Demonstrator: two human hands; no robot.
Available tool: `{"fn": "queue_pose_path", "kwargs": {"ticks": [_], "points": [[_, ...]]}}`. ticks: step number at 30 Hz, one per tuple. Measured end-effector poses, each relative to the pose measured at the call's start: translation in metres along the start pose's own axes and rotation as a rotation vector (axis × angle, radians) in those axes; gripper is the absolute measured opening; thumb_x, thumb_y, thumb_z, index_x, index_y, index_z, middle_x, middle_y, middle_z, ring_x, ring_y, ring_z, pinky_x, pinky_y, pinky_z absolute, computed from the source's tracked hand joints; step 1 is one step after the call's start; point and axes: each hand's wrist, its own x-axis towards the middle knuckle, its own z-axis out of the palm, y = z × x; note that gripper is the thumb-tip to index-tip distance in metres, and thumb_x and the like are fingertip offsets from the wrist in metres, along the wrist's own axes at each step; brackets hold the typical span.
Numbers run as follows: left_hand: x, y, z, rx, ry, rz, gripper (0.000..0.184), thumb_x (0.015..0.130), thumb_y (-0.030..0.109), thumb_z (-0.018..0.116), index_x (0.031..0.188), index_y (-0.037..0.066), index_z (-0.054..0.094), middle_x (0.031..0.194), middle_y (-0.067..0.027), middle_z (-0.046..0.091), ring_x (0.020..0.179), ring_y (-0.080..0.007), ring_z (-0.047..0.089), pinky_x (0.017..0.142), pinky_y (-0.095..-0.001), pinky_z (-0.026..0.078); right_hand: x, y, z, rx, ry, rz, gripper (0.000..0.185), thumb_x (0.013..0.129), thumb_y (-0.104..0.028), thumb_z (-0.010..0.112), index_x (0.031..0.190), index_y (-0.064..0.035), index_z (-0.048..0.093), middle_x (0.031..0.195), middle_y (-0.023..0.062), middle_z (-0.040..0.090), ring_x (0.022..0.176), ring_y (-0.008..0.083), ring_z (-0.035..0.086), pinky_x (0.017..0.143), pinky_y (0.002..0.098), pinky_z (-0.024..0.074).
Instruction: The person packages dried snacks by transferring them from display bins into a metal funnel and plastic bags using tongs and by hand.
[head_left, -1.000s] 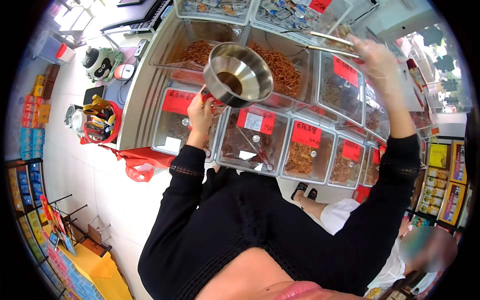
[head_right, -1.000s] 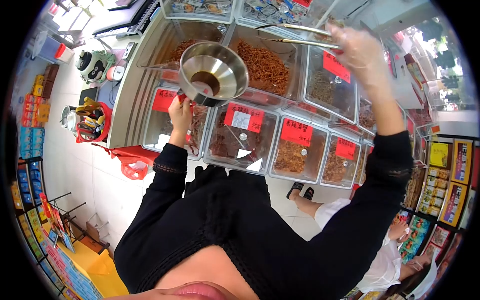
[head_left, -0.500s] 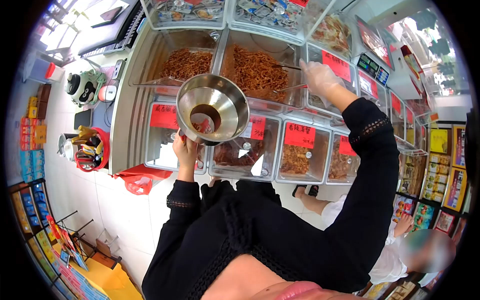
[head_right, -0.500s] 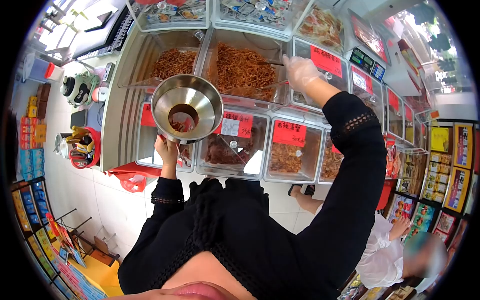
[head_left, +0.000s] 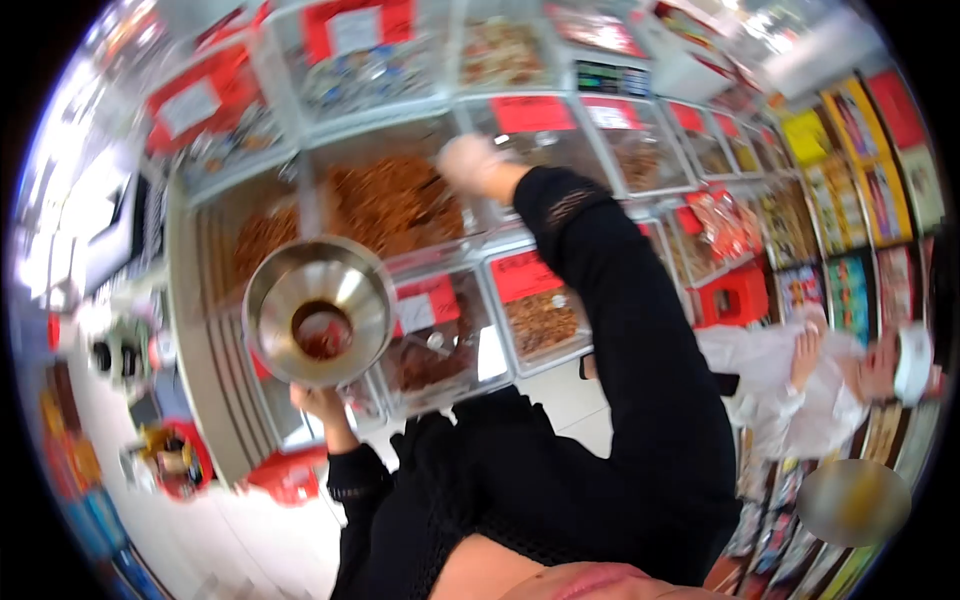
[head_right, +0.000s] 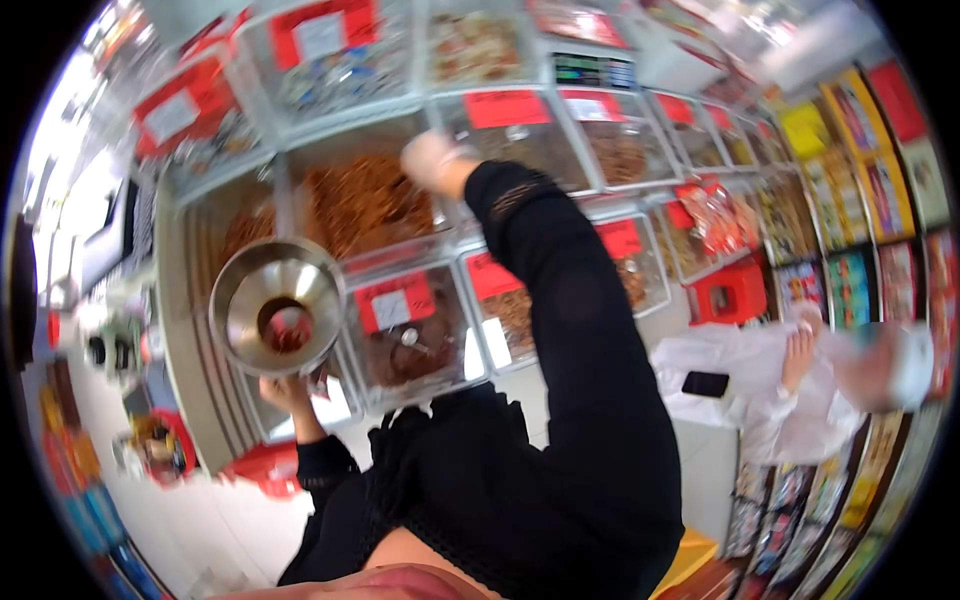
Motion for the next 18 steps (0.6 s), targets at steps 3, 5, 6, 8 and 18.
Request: {"fn": "queue_pose_path", "kwargs": {"ticks": [3,5,6,8,18], "points": [[0.004,-0.02,0.007,-0.05,0.011,0.033,0.025,0.084,0.015,0.051,0.081,-0.009,0.059,0.067,-0.0051,0.058,0.06,-0.0109,0.051,0.053,-0.0257,0.042,-0.012,-0.001,0.017,-0.155,0.151,-0.069,0.014,0.072,-0.018,0.055,0.072,-0.0127,0.069,0.072,0.004,0.066,0.067,0.0202,0.064,0.051,0.0347,0.0473],[0.012,-0.014,0.012,-0.077,-0.013,0.041,0.027,0.086,0.016,0.05,0.083,-0.009,0.058,0.069,-0.0054,0.058,0.061,-0.0105,0.05,0.053,-0.0249,0.042,-0.017,0.0,0.027,-0.147,0.244,-0.003,0.005,0.061,-0.014,0.06,0.062,-0.0124,0.065,0.06,0.002,0.061,0.058,0.0191,0.061,0.047,0.0316,0.0448],[0.012,-0.013,0.009,-0.032,-0.011,0.049,0.027,0.086,0.016,0.051,0.083,-0.008,0.059,0.071,-0.0082,0.061,0.063,-0.013,0.053,0.057,-0.0267,0.044,-0.019,-0.001,0.033,-0.139,0.245,0.02,0.005,0.061,-0.014,0.06,0.062,-0.0124,0.065,0.06,0.002,0.061,0.058,0.0191,0.061,0.047,0.0316,0.0448],[0.017,-0.005,0.013,0.008,-0.023,0.063,0.026,0.086,0.017,0.052,0.083,-0.008,0.061,0.074,-0.0109,0.064,0.065,-0.0155,0.057,0.061,-0.0284,0.046,-0.024,0.0,0.041,-0.064,0.306,0.016,0.005,0.058,-0.014,0.061,0.061,-0.0127,0.065,0.06,0.0021,0.06,0.059,0.0194,0.061,0.046,0.032,0.0445],[0.03,0.019,0.006,0.157,0.033,0.082,0.019,0.079,0.006,0.049,0.08,-0.007,0.062,0.071,-0.0079,0.062,0.065,-0.0122,0.052,0.056,-0.0281,0.043,-0.049,0.023,0.008,0.165,0.148,0.055,0.01,0.067,-0.012,0.057,0.064,-0.0053,0.064,0.064,0.0131,0.061,0.061,0.0269,0.063,0.052,0.0377,0.0502]]}}
